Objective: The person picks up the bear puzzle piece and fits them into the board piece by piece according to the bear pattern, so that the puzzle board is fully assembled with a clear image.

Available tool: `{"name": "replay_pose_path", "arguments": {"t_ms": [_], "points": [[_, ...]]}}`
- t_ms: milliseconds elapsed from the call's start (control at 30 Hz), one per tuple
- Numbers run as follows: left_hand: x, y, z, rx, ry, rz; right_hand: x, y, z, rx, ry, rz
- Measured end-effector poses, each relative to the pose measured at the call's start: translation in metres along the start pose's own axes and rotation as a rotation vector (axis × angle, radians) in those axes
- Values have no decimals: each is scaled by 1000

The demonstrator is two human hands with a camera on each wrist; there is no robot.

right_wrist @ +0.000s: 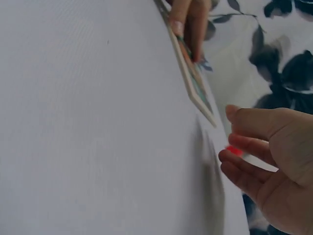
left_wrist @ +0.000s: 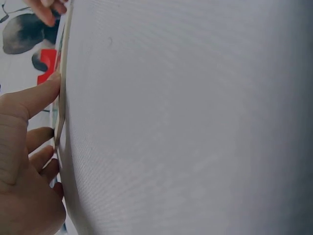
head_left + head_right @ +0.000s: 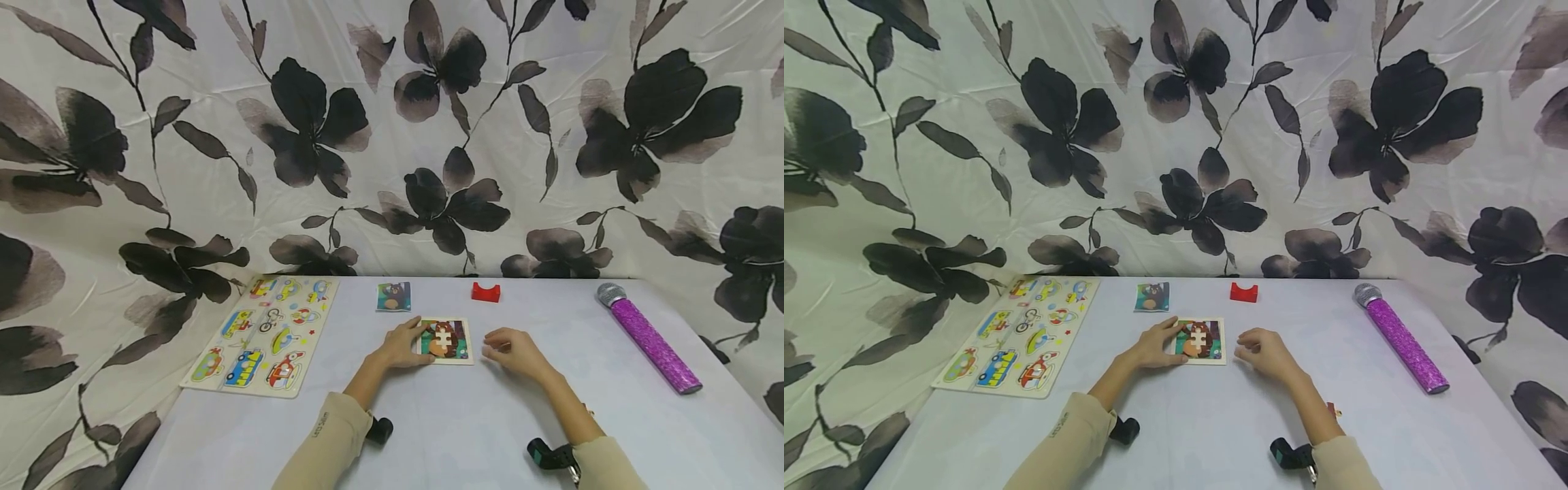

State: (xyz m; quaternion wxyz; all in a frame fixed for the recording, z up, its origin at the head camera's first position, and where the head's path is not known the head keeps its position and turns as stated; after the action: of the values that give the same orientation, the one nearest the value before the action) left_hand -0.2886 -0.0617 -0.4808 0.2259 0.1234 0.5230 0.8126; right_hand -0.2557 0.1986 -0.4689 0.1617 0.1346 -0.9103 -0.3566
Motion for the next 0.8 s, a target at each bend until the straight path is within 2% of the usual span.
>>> {"name": "replay_pose_path", "arguments": {"t_ms": [133,300,400,567,800], "points": [[1,1,1,-3,-4,3,-30,26,7,36,-69,62],[3,1,1,9,4,0,-76,57,20,-9,-171,115],[2,0,0,10,-1,0,-102,67,26,-60,-215,145],[-1,0,1,10,-1,7,-132,72,30,-153,-254,168],[0,0,1,18,-11,6,-144,67,32,-169,-270,115]]}}
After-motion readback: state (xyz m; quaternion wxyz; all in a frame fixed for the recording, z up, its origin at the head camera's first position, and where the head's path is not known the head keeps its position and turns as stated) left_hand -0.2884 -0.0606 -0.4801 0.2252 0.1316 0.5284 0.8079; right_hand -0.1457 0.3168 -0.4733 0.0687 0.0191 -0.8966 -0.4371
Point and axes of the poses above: each hand's wrist, its own x-axis towards the middle knuckle, its own y-axis out of the back of the hand, z = x × y, the point moved 1 cm from there along x, towards the middle knuckle, and after that the axes turned 3 degrees about x, right-handed, at the moved point
